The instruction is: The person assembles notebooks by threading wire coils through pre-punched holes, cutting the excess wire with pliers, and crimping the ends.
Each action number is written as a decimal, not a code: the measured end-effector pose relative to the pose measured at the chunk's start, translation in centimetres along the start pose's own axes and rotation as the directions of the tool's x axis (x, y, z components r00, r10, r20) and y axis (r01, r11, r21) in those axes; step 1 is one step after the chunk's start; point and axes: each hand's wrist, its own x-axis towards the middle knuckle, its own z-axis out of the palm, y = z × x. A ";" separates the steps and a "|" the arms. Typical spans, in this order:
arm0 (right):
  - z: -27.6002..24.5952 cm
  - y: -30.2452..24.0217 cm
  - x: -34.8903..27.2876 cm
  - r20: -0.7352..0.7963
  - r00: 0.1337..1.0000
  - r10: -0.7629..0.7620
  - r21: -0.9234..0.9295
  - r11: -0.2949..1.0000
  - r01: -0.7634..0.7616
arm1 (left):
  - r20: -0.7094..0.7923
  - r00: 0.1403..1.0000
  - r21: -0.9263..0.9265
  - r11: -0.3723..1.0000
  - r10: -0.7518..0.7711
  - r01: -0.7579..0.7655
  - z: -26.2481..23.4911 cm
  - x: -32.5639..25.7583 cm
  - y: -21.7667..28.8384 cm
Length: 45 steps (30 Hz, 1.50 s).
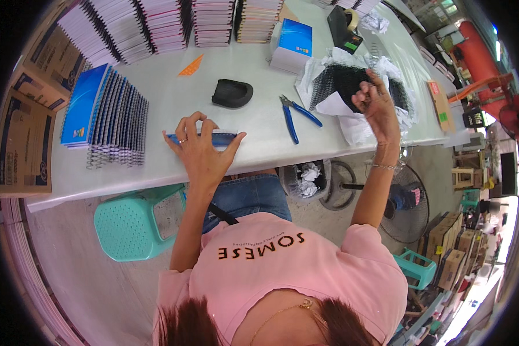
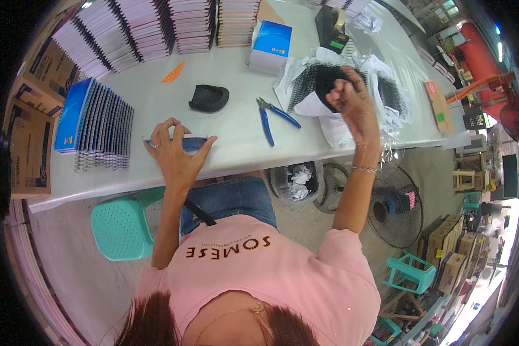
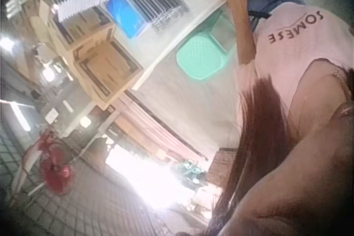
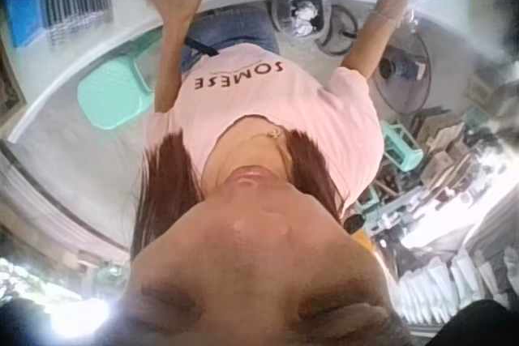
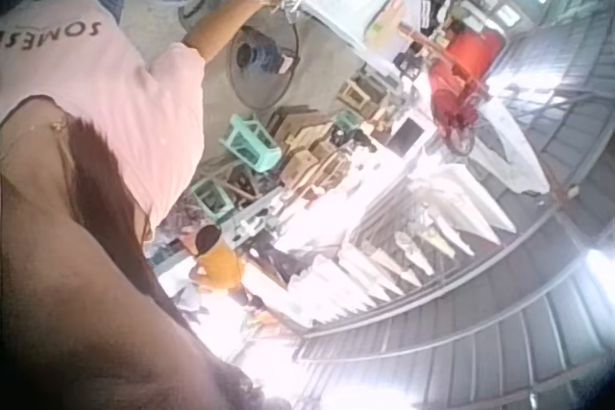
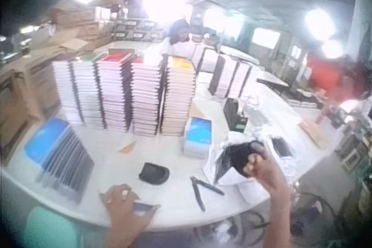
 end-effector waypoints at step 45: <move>16.4 11.0 -3.4 0.337 0.939 -0.073 -0.629 0.725 0.282 | 0.032 0.999 -0.050 0.999 -0.012 0.014 0.7 0.2 -0.7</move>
